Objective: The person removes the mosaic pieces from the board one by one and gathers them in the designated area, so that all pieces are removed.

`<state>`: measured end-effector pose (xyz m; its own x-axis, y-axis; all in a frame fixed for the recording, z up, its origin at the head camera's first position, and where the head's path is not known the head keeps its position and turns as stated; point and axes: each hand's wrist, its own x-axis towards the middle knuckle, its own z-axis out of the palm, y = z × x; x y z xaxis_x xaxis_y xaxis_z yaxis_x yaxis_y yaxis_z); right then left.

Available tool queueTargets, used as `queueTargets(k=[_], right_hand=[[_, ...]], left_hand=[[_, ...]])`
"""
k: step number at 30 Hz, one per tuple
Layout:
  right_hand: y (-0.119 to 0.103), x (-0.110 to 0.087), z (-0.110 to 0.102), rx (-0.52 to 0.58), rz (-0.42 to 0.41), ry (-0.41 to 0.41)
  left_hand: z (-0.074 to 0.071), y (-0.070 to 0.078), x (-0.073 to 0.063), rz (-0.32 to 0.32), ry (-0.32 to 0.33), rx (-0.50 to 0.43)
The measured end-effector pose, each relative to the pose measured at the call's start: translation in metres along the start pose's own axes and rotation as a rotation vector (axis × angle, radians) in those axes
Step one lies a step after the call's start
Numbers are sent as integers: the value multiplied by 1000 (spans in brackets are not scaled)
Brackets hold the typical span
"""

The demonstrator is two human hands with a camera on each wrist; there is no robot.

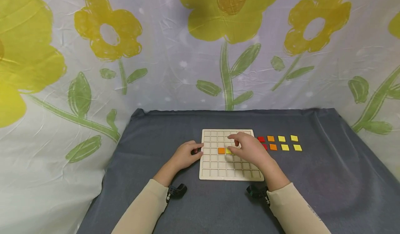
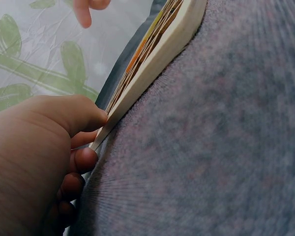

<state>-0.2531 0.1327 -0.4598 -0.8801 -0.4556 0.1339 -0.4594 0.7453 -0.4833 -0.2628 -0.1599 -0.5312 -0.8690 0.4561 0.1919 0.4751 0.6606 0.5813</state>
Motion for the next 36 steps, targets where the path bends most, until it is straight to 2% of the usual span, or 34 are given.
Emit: queueTargets(k=[12,22,29,36], right_hand=[[-13,6,24,-78,32,-46],[-5,8,40,-255,-21,-79],[-3,8,42,-253,-55,-28],[-2,11,46,-216,-46,21]], left_hand=[[1,-2,0,-11,2,-11],[2,-3,1,-5,4,14],[2,-2,1,-19,8,4],[3,-3,1,-12,9,8]])
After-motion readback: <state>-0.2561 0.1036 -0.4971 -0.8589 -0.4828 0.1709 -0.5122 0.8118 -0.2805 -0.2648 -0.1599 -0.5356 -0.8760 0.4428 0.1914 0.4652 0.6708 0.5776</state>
